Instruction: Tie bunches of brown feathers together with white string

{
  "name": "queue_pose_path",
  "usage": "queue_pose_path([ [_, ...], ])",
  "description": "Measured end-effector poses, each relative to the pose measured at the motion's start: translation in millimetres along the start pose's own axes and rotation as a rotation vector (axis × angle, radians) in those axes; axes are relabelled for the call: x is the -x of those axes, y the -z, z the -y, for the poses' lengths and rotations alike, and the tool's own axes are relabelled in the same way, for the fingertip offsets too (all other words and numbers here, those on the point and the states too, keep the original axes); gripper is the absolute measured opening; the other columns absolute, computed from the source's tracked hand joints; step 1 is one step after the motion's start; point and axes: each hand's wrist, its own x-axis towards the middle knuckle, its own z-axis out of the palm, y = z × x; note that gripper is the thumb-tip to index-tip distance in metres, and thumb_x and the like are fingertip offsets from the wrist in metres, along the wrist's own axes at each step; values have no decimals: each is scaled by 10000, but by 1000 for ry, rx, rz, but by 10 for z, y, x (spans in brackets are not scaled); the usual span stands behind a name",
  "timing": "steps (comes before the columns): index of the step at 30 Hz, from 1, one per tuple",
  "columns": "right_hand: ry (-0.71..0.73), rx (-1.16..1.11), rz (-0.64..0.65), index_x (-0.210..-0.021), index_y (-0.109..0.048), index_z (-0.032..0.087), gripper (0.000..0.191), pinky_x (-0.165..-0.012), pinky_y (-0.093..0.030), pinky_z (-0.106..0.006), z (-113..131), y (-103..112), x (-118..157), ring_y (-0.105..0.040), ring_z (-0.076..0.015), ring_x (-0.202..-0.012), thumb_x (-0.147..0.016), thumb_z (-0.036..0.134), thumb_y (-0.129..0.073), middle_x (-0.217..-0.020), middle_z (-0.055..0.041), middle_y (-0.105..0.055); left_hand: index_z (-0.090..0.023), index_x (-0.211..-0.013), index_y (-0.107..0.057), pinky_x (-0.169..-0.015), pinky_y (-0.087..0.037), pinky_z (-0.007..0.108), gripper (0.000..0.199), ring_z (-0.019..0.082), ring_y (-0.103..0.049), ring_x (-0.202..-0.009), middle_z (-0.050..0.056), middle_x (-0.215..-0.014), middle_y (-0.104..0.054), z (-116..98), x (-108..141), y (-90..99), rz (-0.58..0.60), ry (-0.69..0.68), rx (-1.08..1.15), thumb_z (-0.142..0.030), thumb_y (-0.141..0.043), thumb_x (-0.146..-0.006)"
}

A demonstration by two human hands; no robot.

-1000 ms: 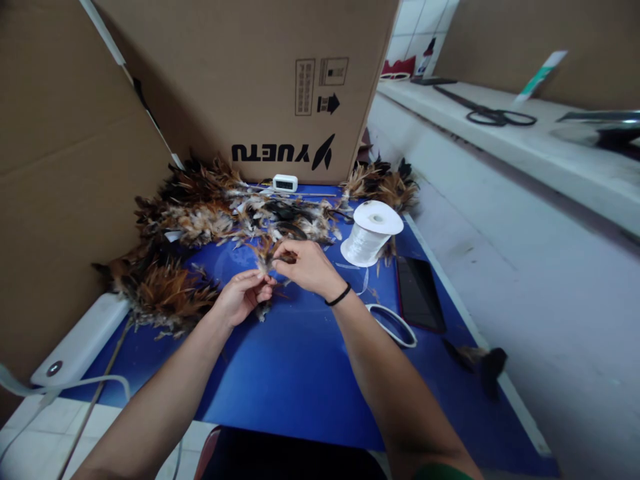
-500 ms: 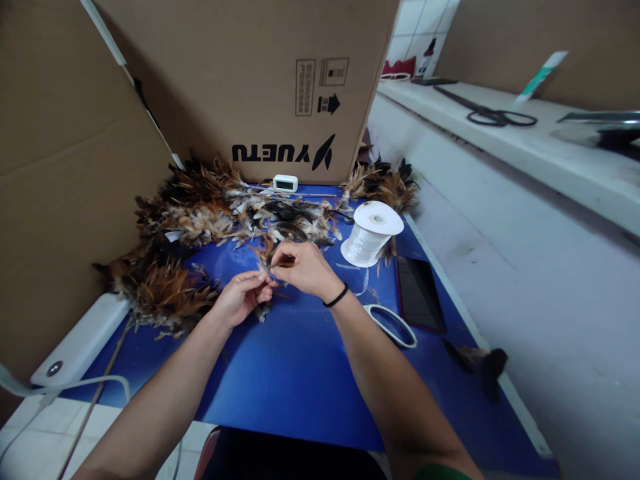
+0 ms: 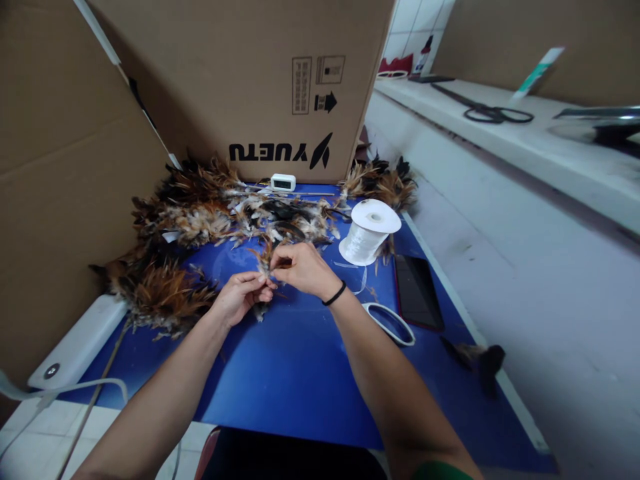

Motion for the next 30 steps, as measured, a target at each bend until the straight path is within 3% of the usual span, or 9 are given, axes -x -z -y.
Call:
queue_pose_path([
  [30,22,101,37,-659,-618,152,89,-588,-355,-196,-12,-4,-8,-508,-82,-588,-676,83,-565,-625,29,-600,-109,-690,-690,-571,-503,240,214,135,-618,-522,61,-585,-670,-13,13,-51,-44,-103,-229,-323,-685,-701],
])
